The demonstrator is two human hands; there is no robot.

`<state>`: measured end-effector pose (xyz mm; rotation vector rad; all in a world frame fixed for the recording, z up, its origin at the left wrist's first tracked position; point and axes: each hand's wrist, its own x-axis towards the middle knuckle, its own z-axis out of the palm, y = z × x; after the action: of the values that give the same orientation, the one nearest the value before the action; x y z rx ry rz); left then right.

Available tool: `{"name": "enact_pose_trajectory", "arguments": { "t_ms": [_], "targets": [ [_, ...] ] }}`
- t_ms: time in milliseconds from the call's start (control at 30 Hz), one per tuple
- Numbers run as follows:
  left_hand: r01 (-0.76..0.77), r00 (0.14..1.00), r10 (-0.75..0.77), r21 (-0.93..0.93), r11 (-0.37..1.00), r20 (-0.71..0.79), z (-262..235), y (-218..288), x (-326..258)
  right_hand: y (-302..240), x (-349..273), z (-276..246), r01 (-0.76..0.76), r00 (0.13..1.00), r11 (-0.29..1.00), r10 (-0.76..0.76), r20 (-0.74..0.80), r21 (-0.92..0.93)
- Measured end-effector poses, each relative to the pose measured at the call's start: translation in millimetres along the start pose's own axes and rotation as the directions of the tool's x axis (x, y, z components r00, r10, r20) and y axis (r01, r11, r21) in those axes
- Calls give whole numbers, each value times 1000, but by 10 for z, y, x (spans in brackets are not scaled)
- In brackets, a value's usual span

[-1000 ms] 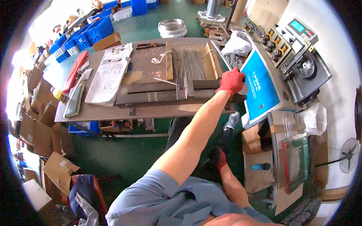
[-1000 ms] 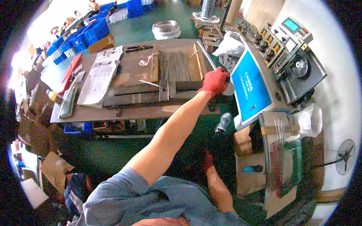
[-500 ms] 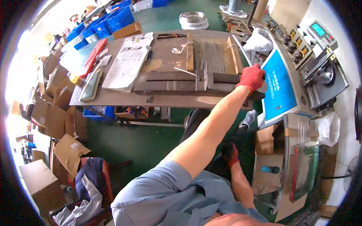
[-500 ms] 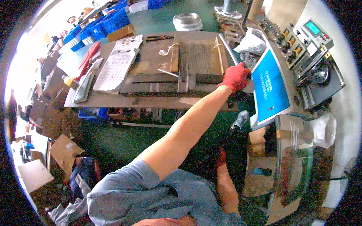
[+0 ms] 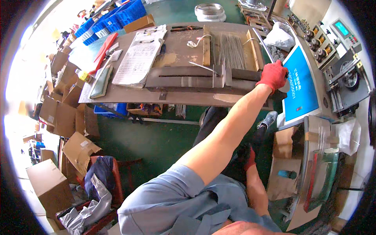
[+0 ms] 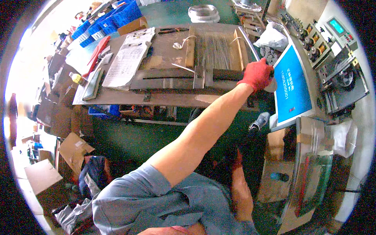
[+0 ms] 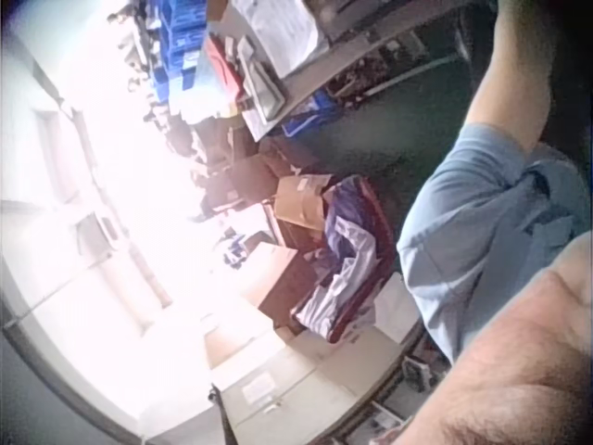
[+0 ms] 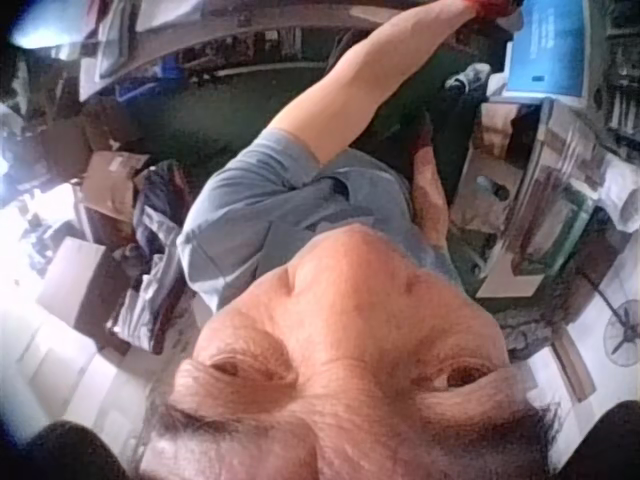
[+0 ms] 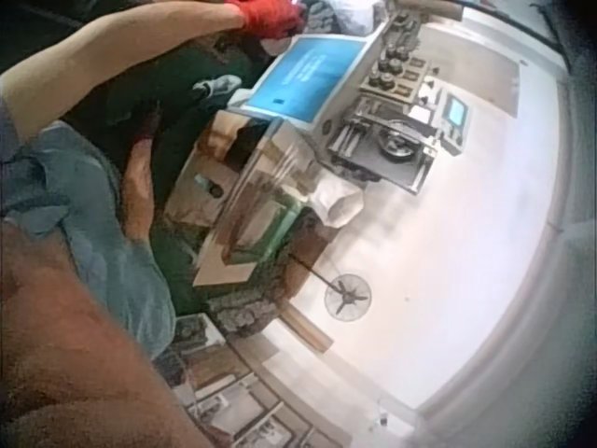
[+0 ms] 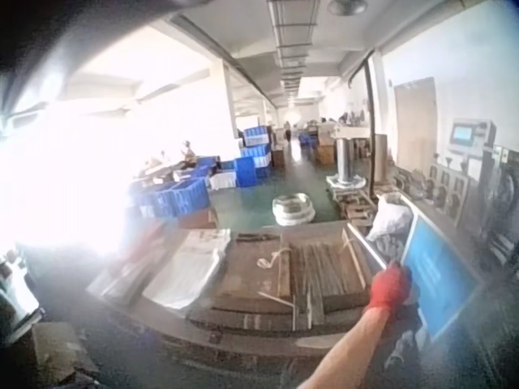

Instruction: Operating a manual bending and cutting machine to process metal components on a factory workbench.

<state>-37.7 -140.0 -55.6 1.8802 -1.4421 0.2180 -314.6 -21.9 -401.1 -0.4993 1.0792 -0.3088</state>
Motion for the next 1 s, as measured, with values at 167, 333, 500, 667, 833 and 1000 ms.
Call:
{"name": "enact_pose_trajectory", "arguments": {
  "t_ms": [167,333,500,667,833,1000],
  "targets": [
    [-22,1000,22,-36,999,-21,63,237,99,256,703,-722,298,954,939,-284,102,-172],
    [9,1000,-9,-4,1000,-19,60,18,32,249,571,-395,190,980,980,-187,64,-55],
    [19,1000,-19,0,1000,-17,37,-13,9,220,464,-253,222,973,969,-214,85,-111],
    [12,1000,-12,-2,1000,3,-26,46,25,269,673,-410,326,941,935,-306,145,-138],
    [-13,1000,12,-32,999,-12,8,109,43,341,931,-705,186,981,982,-184,58,-31],
    [13,1000,-13,-6,1000,-2,8,-29,10,207,502,-279,108,992,993,-111,58,53]
  ]
}}
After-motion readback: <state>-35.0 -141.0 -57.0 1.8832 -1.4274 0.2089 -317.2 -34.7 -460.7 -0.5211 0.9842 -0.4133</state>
